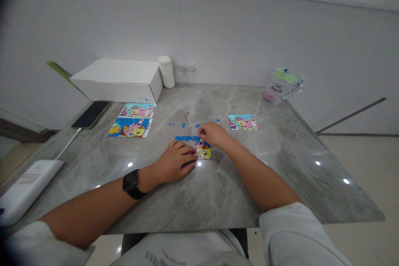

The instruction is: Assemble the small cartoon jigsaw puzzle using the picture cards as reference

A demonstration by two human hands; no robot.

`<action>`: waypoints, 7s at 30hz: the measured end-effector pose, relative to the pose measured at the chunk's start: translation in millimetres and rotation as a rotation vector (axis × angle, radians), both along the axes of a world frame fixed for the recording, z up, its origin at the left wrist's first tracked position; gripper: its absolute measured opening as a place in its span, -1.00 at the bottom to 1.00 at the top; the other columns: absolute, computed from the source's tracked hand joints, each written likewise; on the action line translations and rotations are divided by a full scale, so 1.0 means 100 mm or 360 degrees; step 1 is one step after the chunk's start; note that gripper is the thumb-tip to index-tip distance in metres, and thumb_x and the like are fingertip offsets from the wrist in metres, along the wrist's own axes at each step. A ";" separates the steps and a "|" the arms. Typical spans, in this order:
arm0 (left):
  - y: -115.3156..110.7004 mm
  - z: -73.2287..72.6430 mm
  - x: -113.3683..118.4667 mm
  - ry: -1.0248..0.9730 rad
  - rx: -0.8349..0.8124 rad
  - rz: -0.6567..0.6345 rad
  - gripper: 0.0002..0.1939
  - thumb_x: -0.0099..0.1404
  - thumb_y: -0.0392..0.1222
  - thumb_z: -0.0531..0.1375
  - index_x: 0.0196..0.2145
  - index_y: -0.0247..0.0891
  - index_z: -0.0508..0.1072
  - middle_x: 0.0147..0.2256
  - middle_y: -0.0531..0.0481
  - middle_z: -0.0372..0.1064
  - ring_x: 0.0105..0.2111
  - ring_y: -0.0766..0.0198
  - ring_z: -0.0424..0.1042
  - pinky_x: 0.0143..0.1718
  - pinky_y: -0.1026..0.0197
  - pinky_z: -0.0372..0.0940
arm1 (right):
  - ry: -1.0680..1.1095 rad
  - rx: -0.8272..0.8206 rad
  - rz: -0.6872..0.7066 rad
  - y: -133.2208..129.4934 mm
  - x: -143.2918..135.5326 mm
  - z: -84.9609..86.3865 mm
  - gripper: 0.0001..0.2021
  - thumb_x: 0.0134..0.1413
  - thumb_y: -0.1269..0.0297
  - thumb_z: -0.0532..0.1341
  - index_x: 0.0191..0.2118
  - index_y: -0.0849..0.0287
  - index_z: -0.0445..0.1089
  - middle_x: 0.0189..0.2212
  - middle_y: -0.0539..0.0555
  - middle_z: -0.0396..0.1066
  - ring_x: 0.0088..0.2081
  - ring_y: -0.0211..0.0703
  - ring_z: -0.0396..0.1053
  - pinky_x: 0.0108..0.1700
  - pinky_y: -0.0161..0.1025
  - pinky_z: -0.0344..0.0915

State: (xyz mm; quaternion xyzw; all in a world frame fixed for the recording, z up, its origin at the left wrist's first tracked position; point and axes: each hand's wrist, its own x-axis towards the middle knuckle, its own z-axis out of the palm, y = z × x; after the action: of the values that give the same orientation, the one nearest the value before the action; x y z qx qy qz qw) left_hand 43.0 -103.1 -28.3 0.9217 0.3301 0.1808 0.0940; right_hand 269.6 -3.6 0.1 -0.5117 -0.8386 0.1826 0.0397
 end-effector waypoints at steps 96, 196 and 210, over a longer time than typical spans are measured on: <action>0.70 0.03 -0.30 -0.1186 -0.0878 0.0438 -0.68 0.28 -0.06 0.37 -0.07 -0.21 0.50 -0.25 0.01 0.57 -0.20 0.22 0.56 -0.07 0.14 0.42 | 0.1083 0.0255 0.0161 -0.09 -0.32 -0.22 -0.84 0.28 0.23 0.23 -0.31 0.14 0.49 -0.32 0.05 0.47 -0.29 -0.18 0.40 -0.25 -0.26 0.29; 0.58 0.04 -0.30 -0.0618 -0.0187 0.0180 -0.81 0.43 -0.03 0.28 -0.22 -0.17 0.62 -0.19 -0.06 0.53 -0.12 0.13 0.49 0.02 0.02 0.30 | 0.1140 -0.0585 -0.0280 -0.01 -0.12 0.00 -0.67 0.01 -0.04 0.35 -0.34 0.17 0.50 -0.46 -0.03 0.45 -0.41 -0.23 0.36 -0.33 -0.29 0.28; 0.58 0.11 -0.29 -0.1110 -0.0463 0.0484 -0.80 0.39 -0.05 0.30 -0.32 -0.21 0.56 -0.25 -0.01 0.52 -0.19 0.22 0.50 -0.04 0.12 0.38 | 0.1307 -0.0617 -0.0224 -0.26 -0.41 -0.04 -0.67 0.09 -0.04 0.32 -0.27 0.17 0.48 -0.42 -0.03 0.43 -0.42 -0.27 0.30 -0.38 -0.32 0.25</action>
State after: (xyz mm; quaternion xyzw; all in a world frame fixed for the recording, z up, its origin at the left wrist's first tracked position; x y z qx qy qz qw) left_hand 13.8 -44.8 -17.3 0.7229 0.4332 0.4458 0.3017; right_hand 228.3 -29.5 -4.4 -0.4505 -0.6670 0.5207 0.2846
